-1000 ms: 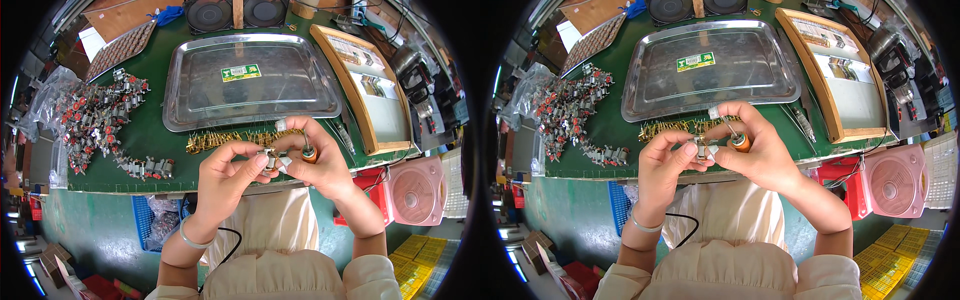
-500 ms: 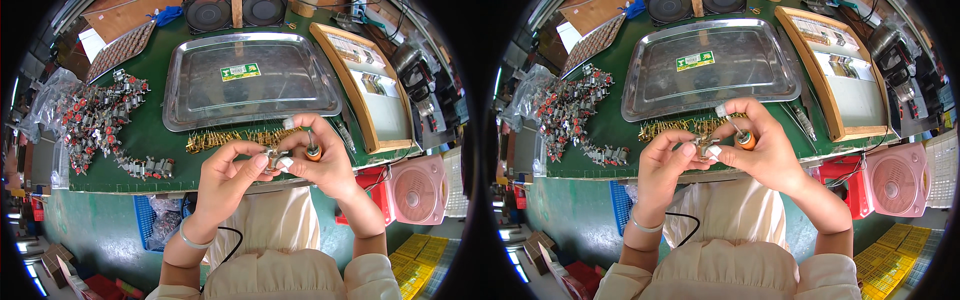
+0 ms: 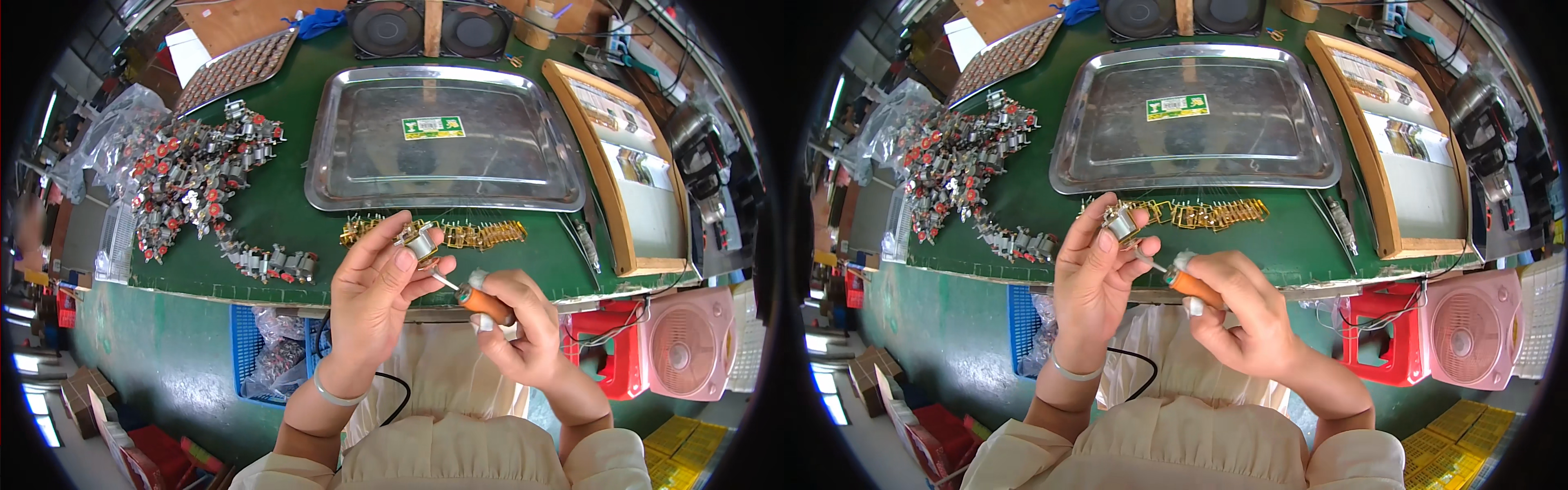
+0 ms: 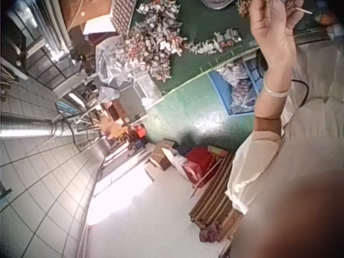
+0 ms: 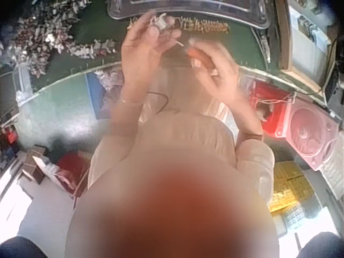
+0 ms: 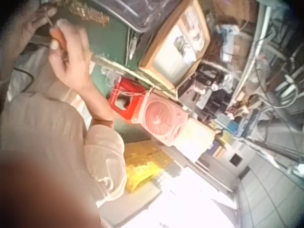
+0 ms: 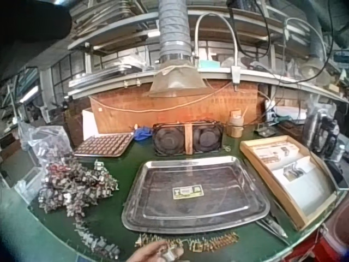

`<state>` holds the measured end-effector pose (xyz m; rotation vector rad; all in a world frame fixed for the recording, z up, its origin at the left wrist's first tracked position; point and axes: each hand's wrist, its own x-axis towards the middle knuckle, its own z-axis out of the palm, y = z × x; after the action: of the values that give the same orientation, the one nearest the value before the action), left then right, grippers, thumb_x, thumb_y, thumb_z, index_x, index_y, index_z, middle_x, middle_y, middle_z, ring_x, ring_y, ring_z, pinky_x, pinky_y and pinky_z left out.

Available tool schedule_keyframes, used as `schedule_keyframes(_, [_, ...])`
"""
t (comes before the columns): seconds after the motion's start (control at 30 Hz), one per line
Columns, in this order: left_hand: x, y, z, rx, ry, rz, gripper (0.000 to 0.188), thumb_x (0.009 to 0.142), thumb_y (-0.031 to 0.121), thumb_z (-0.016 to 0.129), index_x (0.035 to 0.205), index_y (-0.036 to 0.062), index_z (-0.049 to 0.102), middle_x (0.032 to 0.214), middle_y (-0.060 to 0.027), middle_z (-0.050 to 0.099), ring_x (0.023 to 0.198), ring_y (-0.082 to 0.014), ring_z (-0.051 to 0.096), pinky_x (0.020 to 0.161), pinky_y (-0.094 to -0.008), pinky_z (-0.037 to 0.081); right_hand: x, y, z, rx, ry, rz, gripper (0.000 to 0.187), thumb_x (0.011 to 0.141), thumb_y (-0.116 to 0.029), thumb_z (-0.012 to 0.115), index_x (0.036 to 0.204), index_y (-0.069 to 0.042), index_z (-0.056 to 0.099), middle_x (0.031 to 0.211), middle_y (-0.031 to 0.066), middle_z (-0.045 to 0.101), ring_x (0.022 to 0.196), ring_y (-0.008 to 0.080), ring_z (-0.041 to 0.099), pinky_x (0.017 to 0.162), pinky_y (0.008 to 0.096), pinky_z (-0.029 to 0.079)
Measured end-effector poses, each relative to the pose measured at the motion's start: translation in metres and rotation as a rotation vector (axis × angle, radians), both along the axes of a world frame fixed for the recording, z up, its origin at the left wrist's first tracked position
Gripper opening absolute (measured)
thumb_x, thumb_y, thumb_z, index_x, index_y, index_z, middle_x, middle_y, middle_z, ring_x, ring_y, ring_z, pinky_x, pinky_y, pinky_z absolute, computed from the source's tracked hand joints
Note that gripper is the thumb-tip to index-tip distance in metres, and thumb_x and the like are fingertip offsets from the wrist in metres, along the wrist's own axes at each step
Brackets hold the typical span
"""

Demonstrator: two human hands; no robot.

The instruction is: Assembling small electric motors using a screwdriver and attaching connector pins.

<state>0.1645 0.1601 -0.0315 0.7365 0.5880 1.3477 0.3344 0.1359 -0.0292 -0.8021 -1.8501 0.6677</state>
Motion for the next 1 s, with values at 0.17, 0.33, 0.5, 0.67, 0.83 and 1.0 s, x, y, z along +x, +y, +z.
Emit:
schedule_keyframes(0.17, [0.001, -0.003, -0.004, -0.019, -0.144, 0.06, 0.035, 0.086, 0.009, 0.05, 0.12, 0.0029, 0.042, 0.109, -0.0187, 0.054, 0.09, -0.0278, 0.059, 0.073, -0.0311, 0.053, -0.009, -0.009, -0.01, -0.01, 0.071, -0.088, 0.041, 0.068, 0.008, 0.051, 0.109, 0.005, 0.049, 0.089, 0.0162, 0.054, 0.068, 0.02, 0.053, 0.054, 0.0256, 0.044])
schedule_keyframes(0.33, [0.004, -0.005, -0.005, 0.029, -0.061, 0.11, 0.035, 0.086, 0.009, 0.05, 0.119, 0.0022, 0.042, 0.108, -0.0188, 0.054, 0.089, -0.0278, 0.06, 0.073, -0.031, 0.053, -0.015, -0.023, -0.015, -0.574, 0.617, 0.066, 0.036, 0.08, 0.003, 0.051, 0.116, 0.004, 0.046, 0.095, 0.0137, 0.053, 0.062, 0.0112, 0.048, 0.05, 0.0219, 0.041])
schedule_keyframes(0.5, [0.006, -0.008, -0.008, 0.066, -0.01, 0.185, 0.035, 0.085, 0.008, 0.051, 0.118, 0.0023, 0.043, 0.106, -0.0193, 0.055, 0.089, -0.0279, 0.06, 0.073, -0.0315, 0.053, -0.014, -0.02, -0.025, -0.421, 0.448, 0.038, 0.034, 0.085, -0.002, 0.049, 0.119, 0.0, 0.045, 0.102, 0.0144, 0.052, 0.062, 0.0095, 0.048, 0.046, 0.0201, 0.043])
schedule_keyframes(0.67, [0.007, -0.01, -0.009, 0.107, 0.009, 0.218, 0.034, 0.085, 0.007, 0.051, 0.118, 0.0026, 0.044, 0.106, -0.0192, 0.055, 0.089, -0.028, 0.06, 0.073, -0.0324, 0.052, -0.011, -0.022, -0.019, -0.988, 0.888, 0.277, 0.034, 0.084, -0.003, 0.051, 0.118, 0.0, 0.047, 0.101, 0.0135, 0.051, 0.064, 0.01, 0.049, 0.047, 0.0194, 0.043])
schedule_keyframes(0.83, [0.007, -0.014, -0.009, 0.115, 0.017, 0.242, 0.034, 0.085, 0.006, 0.051, 0.118, 0.0026, 0.044, 0.106, -0.0187, 0.055, 0.088, -0.0281, 0.06, 0.073, -0.0323, 0.052, -0.02, -0.024, -0.025, -0.39, 0.402, -0.067, 0.033, 0.085, -0.004, 0.049, 0.118, 0.0, 0.047, 0.099, 0.0127, 0.055, 0.065, 0.008, 0.048, 0.048, 0.0196, 0.042])
schedule_keyframes(1.0, [0.006, -0.016, -0.013, 0.093, -0.023, 0.228, 0.034, 0.085, 0.006, 0.051, 0.118, 0.0021, 0.043, 0.105, -0.0176, 0.056, 0.089, -0.0279, 0.06, 0.073, -0.0315, 0.052, -0.016, -0.02, -0.025, -0.785, 0.776, 0.125, 0.032, 0.084, -0.004, 0.051, 0.115, 0.001, 0.049, 0.099, 0.013, 0.053, 0.064, 0.0091, 0.05, 0.046, 0.019, 0.042])
